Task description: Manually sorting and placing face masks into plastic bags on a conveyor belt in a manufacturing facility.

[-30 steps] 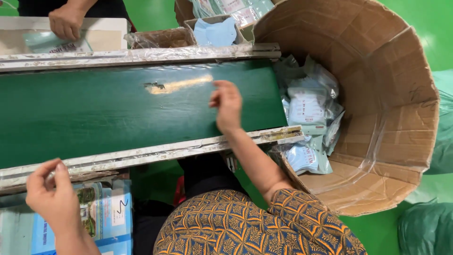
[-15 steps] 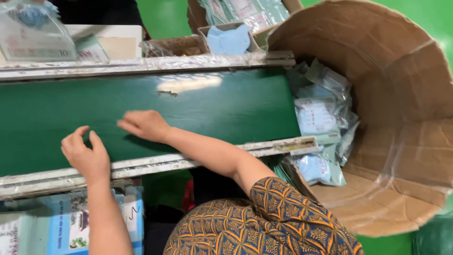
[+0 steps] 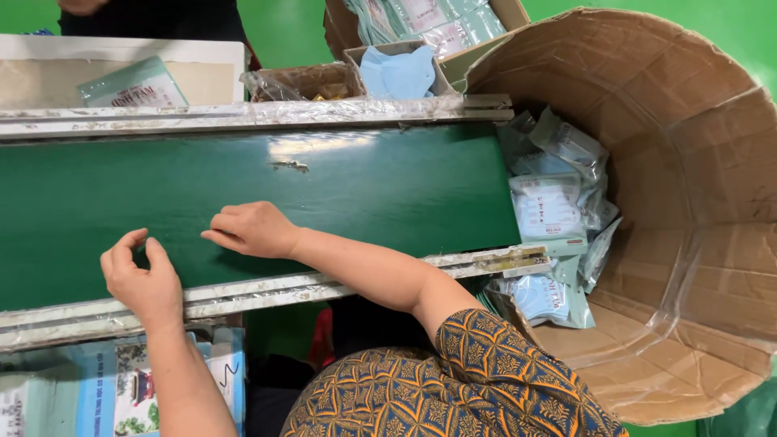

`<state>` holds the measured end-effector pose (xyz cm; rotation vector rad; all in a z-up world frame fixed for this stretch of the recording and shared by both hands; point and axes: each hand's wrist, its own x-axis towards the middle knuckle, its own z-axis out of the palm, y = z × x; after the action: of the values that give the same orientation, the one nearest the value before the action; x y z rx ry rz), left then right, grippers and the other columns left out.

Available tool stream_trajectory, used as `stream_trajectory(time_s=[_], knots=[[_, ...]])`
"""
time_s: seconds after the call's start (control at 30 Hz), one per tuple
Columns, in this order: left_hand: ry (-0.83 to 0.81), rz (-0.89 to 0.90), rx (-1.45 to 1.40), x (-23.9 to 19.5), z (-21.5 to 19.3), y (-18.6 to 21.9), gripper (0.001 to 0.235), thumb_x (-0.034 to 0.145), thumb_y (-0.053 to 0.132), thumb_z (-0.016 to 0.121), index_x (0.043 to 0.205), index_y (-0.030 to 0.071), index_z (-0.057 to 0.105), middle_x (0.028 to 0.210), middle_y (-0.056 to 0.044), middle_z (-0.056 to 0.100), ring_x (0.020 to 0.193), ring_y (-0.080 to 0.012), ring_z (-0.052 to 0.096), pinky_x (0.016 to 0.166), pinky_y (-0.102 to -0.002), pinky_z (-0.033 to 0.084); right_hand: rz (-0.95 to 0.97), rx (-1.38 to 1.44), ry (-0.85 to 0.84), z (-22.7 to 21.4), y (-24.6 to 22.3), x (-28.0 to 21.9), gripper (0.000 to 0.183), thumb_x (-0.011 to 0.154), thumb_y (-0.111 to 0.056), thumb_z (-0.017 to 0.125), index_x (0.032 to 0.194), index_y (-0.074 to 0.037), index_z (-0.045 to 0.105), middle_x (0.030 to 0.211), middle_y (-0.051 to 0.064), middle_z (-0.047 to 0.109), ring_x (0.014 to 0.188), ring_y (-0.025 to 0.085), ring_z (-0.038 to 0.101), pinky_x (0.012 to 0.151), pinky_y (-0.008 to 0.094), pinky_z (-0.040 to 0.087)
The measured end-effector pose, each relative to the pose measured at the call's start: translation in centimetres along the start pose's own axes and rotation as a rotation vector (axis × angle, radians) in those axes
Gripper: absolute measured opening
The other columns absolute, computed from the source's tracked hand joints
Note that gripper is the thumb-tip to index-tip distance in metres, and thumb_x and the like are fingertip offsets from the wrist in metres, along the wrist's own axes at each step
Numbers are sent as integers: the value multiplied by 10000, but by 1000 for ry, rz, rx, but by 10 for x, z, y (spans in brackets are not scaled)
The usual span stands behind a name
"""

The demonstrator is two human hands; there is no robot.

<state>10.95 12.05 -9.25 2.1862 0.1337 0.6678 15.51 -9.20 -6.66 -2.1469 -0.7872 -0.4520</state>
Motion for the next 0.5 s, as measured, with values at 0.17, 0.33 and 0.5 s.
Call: stream_trajectory(time_s=[0.17,0.33,0.5], knots=[[-3,9,15,-3,0,-5,141,1045,11,667,1180,25,705,1149,-133,630,1091,-287,646,952,-398,524,-52,-30,11,-5,-19,-3,240,962,-319,692,815,-136,639,737,28,591,669,251,632,589,392,501],[21,0,-105,2,0,-18,257,1023,-52,647,1271,12,655,1193,-115,616,1138,-256,642,988,-381,524,-122,-60,4,6,-51,-11,282,929,-383,680,823,-127,627,769,64,596,701,279,637,601,410,512],[75,-58,-241,28,-29,-76,302,1017,-73,624,1311,-4,634,1238,-108,605,1115,-205,600,1031,-349,518,-144,-138,-217,14,-32,-17,272,916,-363,680,766,-140,635,761,78,625,717,297,662,586,438,526]])
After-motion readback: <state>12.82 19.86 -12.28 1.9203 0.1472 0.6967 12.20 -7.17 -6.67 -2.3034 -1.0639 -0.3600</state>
